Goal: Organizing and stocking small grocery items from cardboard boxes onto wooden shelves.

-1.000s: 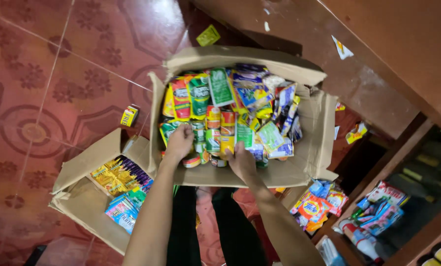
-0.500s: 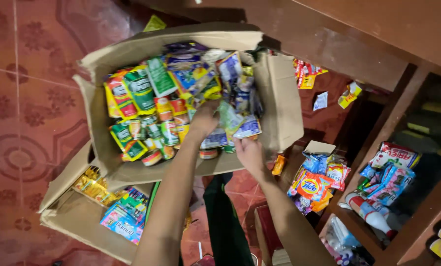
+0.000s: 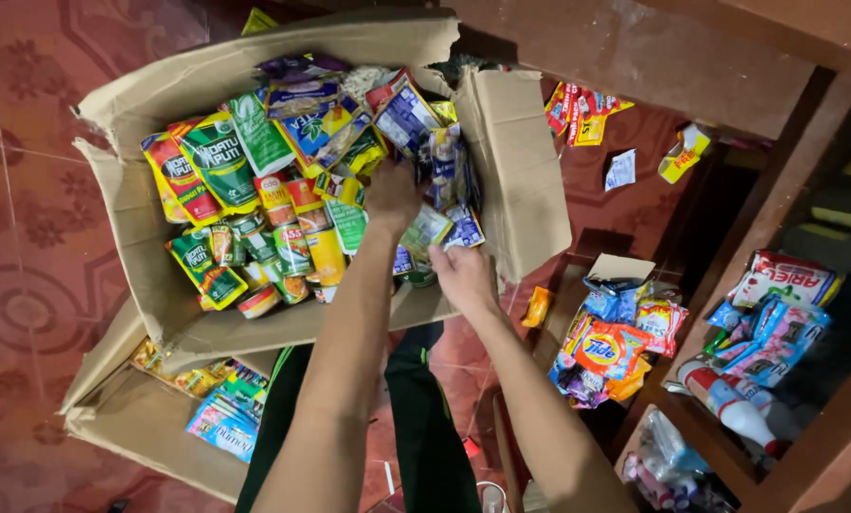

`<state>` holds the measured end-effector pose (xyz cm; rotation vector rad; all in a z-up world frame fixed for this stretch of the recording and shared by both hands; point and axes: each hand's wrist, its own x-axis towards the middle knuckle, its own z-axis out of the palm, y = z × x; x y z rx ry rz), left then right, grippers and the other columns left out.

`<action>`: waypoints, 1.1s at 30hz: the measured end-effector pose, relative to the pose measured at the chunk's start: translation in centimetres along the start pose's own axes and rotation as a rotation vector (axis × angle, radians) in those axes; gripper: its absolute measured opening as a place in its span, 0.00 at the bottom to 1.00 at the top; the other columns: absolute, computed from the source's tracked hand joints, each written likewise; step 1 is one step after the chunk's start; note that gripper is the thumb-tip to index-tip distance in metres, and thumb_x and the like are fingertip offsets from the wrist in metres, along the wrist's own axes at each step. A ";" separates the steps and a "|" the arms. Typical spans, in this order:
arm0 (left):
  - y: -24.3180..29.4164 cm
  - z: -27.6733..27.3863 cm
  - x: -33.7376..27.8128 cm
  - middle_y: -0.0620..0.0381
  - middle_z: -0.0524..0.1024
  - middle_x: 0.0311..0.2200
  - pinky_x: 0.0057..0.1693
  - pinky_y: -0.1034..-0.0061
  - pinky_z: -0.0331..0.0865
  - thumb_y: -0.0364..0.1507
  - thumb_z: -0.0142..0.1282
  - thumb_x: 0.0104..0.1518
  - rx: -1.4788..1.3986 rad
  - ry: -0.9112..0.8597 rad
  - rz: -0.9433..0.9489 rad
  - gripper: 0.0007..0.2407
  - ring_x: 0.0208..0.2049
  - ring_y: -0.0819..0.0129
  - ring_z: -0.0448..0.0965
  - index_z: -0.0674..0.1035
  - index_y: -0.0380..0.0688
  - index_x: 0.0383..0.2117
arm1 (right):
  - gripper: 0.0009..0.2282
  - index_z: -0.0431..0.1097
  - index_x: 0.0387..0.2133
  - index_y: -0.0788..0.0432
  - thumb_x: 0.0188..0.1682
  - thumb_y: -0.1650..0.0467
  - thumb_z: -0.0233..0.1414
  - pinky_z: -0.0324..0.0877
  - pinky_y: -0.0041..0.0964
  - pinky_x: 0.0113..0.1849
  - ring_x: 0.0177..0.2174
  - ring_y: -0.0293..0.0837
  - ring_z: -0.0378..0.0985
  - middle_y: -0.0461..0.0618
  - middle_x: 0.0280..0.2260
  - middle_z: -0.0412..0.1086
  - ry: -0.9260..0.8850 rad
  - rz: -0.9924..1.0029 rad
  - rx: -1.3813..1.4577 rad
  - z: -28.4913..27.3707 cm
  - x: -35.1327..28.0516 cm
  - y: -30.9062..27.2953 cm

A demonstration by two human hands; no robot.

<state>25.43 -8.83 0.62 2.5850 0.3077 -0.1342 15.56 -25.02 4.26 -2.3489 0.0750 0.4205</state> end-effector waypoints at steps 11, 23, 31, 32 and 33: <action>-6.6 -2.9 -4.9 0.49 0.77 0.31 0.43 0.63 0.70 0.34 0.64 0.56 -0.638 -0.184 0.111 0.13 0.34 0.56 0.76 0.74 0.41 0.40 | 0.20 0.69 0.50 0.66 0.50 0.64 0.58 0.71 0.40 0.41 0.41 0.46 0.76 0.57 0.42 0.72 0.329 -0.211 0.208 1.6 2.1 -1.1; -2.9 -10.1 -15.9 0.62 0.79 0.43 0.53 0.76 0.73 0.31 0.68 0.50 -1.194 -0.633 -0.032 0.23 0.43 0.76 0.78 0.73 0.43 0.53 | 0.12 0.69 0.47 0.62 0.55 0.67 0.54 0.73 0.43 0.48 0.42 0.45 0.79 0.50 0.43 0.75 -0.122 0.193 1.607 -1.7 -2.2 -5.6; 2.2 -17.3 -21.3 0.64 0.80 0.43 0.55 0.75 0.73 0.24 0.72 0.46 -1.018 -0.713 0.262 0.23 0.44 0.76 0.77 0.78 0.41 0.51 | 0.14 0.70 0.48 0.63 0.55 0.65 0.53 0.72 0.43 0.49 0.45 0.44 0.77 0.50 0.44 0.75 -0.066 0.189 1.562 -8.3 -11.5 -7.2; 3.2 -19.0 -22.1 0.64 0.80 0.43 0.55 0.75 0.73 0.24 0.71 0.46 -1.010 -0.767 0.272 0.23 0.44 0.77 0.77 0.77 0.42 0.51 | 0.14 0.70 0.49 0.61 0.54 0.67 0.54 0.71 0.42 0.49 0.45 0.42 0.77 0.48 0.45 0.75 -0.071 0.193 1.499 -9.3 -13.3 -7.5; 4.2 -20.9 -22.9 0.65 0.80 0.44 0.55 0.75 0.74 0.23 0.71 0.46 -1.001 -0.822 0.281 0.23 0.43 0.77 0.77 0.77 0.43 0.52 | 0.13 0.71 0.50 0.60 0.52 0.69 0.55 0.71 0.41 0.49 0.45 0.40 0.77 0.46 0.45 0.75 -0.075 0.197 1.436 -10.2 -15.1 -7.8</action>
